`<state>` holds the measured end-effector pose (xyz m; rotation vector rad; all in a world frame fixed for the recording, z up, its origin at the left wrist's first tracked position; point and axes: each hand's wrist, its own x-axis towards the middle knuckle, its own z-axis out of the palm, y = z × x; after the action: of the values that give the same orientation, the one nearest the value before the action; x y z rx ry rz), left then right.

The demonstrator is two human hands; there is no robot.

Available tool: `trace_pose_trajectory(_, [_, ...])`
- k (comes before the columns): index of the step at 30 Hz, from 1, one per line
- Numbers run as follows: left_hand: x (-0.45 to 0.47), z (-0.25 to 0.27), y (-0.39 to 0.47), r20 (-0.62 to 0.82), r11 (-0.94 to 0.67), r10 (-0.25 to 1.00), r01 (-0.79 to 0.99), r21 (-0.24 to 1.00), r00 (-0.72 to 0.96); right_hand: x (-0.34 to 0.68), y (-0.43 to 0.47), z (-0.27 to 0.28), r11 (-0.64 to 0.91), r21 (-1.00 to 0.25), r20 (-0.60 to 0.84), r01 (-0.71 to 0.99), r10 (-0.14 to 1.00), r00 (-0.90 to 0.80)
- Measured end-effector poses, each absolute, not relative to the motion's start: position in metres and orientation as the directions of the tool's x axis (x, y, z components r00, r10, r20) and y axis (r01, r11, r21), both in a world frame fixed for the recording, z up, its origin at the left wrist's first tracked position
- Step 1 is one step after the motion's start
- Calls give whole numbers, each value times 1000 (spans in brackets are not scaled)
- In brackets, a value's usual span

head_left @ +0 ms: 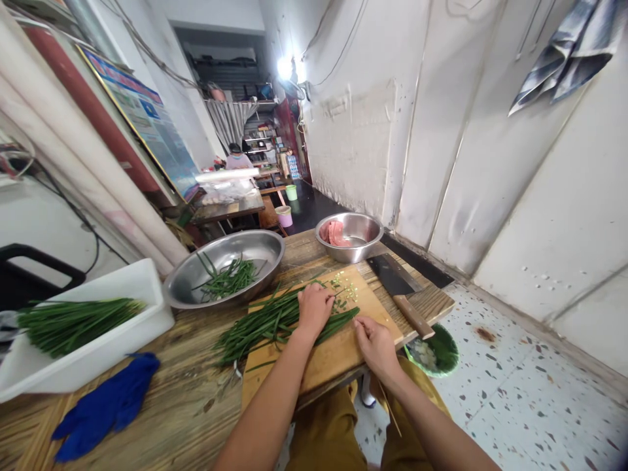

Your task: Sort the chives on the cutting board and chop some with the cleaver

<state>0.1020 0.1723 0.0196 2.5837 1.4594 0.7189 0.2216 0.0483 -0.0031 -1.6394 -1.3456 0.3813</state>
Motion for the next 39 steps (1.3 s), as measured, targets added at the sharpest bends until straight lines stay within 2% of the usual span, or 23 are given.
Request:
trace_pose_trajectory(7, [99,20,175,358,-538,837,740,405,413,222,49,-5,64,-809,317,584,884,343])
trace_pose_trajectory(10, [98,20,176,402,-530,839,721,447,367,222,49,-4,64,-810,317,583,884,343])
trace_pose_trajectory(13, [99,19,176,437,-550,832,611,570,341,222,48,-3,64,-811,315,581,885,343])
trace_pose_trajectory(16, [102,14,178,409,-539,841,483,690,353,222,47,-2,63,-811,315,582,885,343])
trace_pose_trajectory(22, [105,10,180,325,-419,893,314,852,310,221,46,0,69,-810,318,583,887,336])
trace_pose_trajectory(28, [102,16,181,358,-462,874,337,820,329,222,47,0,76,-811,318,579,889,329])
trace_pose_trajectory(39, [101,14,181,332,-439,887,362,822,322,222,45,0,69,-808,315,585,890,330])
